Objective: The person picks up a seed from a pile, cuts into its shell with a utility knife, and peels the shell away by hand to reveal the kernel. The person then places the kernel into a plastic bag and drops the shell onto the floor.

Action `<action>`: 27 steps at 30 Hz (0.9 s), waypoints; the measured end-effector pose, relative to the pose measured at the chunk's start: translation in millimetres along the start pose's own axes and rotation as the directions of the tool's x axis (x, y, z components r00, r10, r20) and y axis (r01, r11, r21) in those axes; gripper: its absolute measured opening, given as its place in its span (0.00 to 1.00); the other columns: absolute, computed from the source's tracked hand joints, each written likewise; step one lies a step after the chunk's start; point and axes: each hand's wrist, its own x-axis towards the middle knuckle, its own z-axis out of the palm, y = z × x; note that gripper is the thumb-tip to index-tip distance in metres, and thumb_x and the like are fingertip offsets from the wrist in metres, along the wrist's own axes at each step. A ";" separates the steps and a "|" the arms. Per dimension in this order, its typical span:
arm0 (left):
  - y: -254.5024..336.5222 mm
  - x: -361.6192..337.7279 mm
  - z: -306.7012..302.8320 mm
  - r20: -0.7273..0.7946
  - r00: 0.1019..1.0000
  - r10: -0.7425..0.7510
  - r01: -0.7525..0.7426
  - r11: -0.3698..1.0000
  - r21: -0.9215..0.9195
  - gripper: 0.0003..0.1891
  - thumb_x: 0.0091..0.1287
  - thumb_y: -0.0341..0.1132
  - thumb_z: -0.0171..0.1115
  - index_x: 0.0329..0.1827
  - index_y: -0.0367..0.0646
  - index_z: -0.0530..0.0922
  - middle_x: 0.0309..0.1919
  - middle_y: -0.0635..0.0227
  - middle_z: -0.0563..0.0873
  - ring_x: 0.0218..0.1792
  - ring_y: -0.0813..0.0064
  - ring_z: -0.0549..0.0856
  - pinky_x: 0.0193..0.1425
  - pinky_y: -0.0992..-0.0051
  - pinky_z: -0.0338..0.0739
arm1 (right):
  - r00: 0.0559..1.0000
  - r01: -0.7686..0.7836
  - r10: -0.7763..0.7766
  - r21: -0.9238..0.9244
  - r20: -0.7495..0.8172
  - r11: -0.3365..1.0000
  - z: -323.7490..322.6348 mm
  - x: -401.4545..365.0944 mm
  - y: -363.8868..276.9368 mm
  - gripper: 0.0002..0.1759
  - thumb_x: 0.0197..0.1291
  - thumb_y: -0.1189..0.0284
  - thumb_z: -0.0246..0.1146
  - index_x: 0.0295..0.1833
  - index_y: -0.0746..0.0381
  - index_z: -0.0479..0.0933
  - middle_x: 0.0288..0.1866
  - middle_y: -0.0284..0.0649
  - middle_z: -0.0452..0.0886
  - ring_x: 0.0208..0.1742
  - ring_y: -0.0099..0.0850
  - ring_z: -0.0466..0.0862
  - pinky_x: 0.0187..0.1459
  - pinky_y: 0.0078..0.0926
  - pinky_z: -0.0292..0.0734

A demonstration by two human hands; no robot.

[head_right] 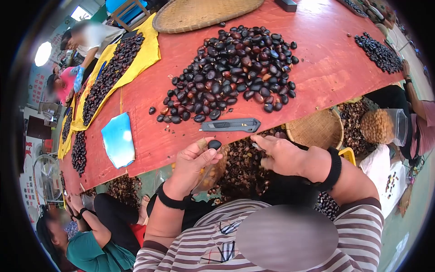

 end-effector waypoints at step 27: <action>-2.1 -5.4 22.8 0.120 0.986 0.116 -0.142 0.959 0.244 0.12 0.60 0.23 0.51 0.48 0.34 0.72 0.33 0.72 0.79 0.35 0.87 0.76 0.40 0.86 0.70 | 0.996 0.067 -0.028 0.512 -0.083 0.856 22.1 9.7 -30.7 0.21 0.54 0.79 0.55 0.56 0.59 0.66 0.39 0.43 0.78 0.38 0.20 0.76 0.42 0.17 0.70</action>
